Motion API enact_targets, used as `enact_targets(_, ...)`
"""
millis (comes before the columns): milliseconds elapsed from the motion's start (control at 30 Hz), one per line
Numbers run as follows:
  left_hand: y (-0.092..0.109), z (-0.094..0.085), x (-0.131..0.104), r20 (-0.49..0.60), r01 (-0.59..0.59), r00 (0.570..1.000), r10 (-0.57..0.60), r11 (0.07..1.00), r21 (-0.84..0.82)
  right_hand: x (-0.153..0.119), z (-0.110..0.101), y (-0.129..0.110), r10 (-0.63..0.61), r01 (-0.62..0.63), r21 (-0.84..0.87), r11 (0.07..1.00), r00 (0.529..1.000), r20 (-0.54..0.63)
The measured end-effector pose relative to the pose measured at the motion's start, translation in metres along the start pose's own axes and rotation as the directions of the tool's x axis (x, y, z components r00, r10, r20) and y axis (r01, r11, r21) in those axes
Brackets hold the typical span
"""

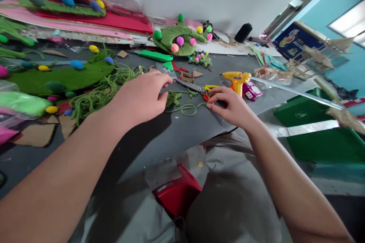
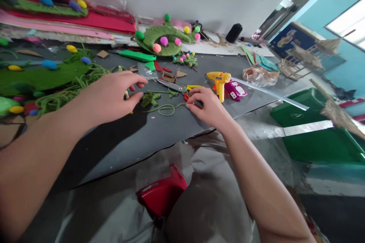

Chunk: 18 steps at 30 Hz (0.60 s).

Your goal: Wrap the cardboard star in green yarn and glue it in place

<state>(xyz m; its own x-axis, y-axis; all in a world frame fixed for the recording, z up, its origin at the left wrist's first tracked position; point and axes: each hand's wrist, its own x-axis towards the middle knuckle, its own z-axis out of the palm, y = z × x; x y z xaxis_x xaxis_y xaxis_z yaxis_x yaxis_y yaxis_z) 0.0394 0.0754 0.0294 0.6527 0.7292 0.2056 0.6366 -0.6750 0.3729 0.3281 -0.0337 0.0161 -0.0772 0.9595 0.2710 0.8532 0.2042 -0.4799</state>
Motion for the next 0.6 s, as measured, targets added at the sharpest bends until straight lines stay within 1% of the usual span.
enact_targets(133,-0.004,0.009,-0.004,0.012,0.009,1.000,-0.010,1.000,0.019,-0.001,-0.002,-0.010,0.036,-0.030,0.073,0.997,0.996,-0.086)
enact_targets(233,-0.003,0.012,-0.005,0.020,0.003,1.000,-0.004,0.999,0.042,0.000,-0.003,-0.016,0.063,-0.048,0.110,0.993,0.989,-0.132)
enact_targets(367,0.001,0.014,-0.005,0.024,-0.015,1.000,0.014,0.998,0.068,-0.002,-0.001,-0.017,0.091,-0.059,0.146,0.988,0.972,-0.218)
enact_targets(467,0.003,0.017,-0.004,0.016,-0.020,1.000,0.020,0.998,0.059,-0.004,0.002,-0.019,0.119,-0.085,0.183,0.980,0.975,-0.185)
enact_targets(600,0.005,0.017,-0.004,-0.023,-0.033,0.999,0.034,0.999,0.022,-0.004,0.010,-0.027,0.106,-0.079,0.216,0.973,0.988,-0.116)
